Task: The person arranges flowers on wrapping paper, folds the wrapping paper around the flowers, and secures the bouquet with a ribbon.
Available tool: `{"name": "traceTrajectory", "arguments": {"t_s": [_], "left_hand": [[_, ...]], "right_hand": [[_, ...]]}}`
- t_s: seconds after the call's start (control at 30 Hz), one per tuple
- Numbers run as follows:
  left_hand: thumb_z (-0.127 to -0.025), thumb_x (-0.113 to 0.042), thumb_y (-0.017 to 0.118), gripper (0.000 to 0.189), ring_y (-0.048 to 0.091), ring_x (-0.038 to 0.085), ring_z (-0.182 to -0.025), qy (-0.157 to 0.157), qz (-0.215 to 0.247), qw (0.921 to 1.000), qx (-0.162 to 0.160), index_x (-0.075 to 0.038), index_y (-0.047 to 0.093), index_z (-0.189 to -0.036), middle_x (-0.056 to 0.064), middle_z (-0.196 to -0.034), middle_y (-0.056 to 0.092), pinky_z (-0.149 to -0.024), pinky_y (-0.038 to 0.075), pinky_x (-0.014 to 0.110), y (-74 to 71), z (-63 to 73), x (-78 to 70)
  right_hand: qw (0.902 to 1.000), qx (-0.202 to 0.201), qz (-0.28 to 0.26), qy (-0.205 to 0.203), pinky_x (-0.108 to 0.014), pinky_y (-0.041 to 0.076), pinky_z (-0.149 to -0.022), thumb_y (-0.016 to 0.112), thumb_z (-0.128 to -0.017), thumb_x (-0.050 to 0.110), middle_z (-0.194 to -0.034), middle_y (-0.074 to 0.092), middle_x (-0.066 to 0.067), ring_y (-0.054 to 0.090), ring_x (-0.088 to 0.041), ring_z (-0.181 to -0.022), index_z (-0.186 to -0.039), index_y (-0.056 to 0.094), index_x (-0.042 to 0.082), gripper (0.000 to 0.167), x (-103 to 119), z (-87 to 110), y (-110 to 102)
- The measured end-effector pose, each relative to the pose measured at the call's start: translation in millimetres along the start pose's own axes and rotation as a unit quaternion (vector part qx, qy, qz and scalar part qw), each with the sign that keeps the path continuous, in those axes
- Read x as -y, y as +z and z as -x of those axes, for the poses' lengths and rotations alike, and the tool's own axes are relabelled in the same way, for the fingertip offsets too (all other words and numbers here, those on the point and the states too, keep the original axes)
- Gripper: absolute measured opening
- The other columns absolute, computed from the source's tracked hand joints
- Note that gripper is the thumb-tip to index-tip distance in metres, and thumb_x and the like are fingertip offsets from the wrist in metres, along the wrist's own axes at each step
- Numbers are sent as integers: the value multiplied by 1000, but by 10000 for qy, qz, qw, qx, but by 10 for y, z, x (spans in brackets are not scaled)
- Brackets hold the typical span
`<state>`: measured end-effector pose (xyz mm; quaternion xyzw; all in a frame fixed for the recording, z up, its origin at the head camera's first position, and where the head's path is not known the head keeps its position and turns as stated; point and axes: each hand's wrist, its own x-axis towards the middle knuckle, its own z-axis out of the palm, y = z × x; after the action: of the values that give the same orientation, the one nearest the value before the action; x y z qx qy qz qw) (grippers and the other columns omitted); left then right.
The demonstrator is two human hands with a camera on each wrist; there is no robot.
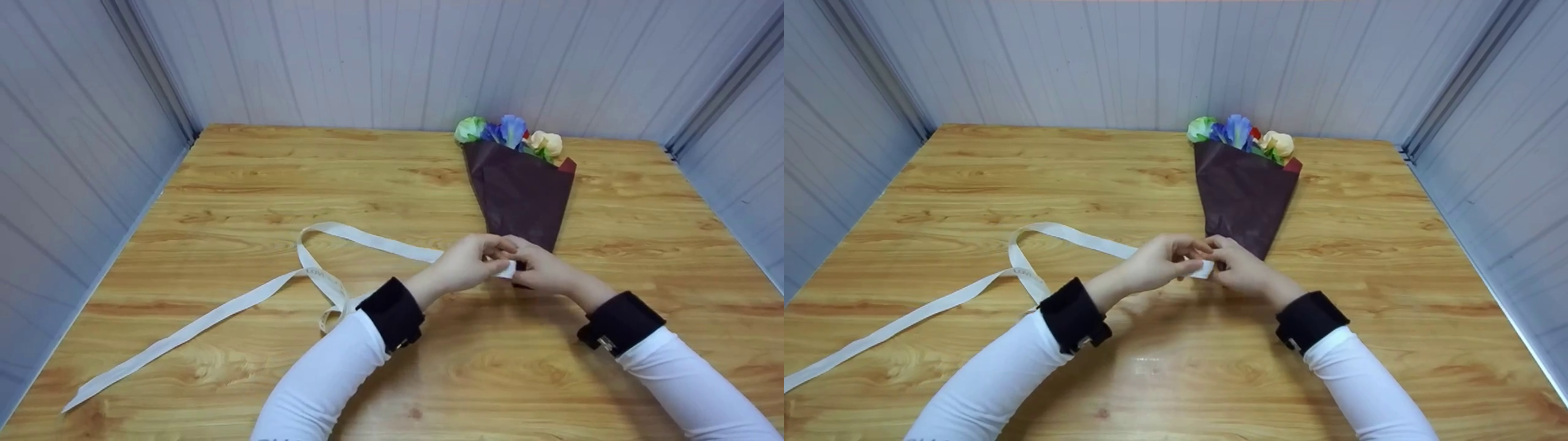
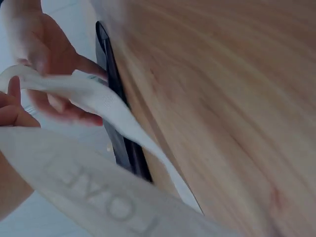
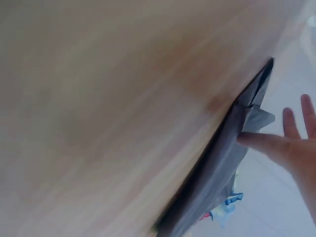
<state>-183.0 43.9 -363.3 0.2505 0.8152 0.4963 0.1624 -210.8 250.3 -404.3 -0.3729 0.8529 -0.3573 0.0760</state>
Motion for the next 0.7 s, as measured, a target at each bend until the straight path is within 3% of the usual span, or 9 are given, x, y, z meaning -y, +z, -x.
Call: {"name": "traceTrajectory", "arguments": {"t_s": [0.1, 0.2, 0.4, 0.57, 0.7], "left_hand": [[-92, -25, 63, 29, 58, 10, -82, -185, -442, 9989, -1, -8, 65, -115, 6, -102, 67, -66, 43, 17, -101, 73, 6], [-89, -29, 66, 30, 53, 7, -71, -392, -944, 9947, -121, -5, 67, -107, 7, -95, 69, -62, 41, 18, -314, 197, 68], [-89, -25, 66, 27, 58, 14, -71, -721, -797, 9935, -369, -1, 69, -101, 8, -86, 69, -64, 46, 21, -898, 579, 302], [-84, -26, 71, 25, 42, 9, -59, -985, -1015, 9874, -712, -5, 68, -98, -4, -67, 52, -57, 36, 23, -1305, 895, 488], [-81, -21, 75, 23, 41, 11, -64, -1072, -1230, 9837, -760, -4, 66, -92, -5, -69, 47, -62, 37, 25, -1514, 1068, 646]], "right_hand": [[9982, -178, -228, 534, -19, 42, -86, 56, -94, 5, -117, 59, -16, 50, -2, -103, -100, 69, -1, 16, 6, 5, -28], [9902, -476, -700, 1108, -16, 43, -76, 56, -95, 8, -110, 64, -15, 52, 0, -91, -99, 67, -4, 18, -5, 31, -77], [9658, -881, -1482, 1935, -18, 45, -69, 54, -94, 5, -79, 64, 6, 56, -1, -76, -98, 54, -13, 19, -83, 121, -195], [9576, -829, -1513, 2307, -19, 45, -61, 47, -94, 3, -69, 53, 8, 53, -2, -67, -103, 46, -15, 20, -176, 233, -281], [9505, -592, -1698, 2534, -19, 43, -55, 43, -95, 0, -64, 46, 4, 49, -5, -59, -105, 43, -17, 20, -262, 316, -341]]}}
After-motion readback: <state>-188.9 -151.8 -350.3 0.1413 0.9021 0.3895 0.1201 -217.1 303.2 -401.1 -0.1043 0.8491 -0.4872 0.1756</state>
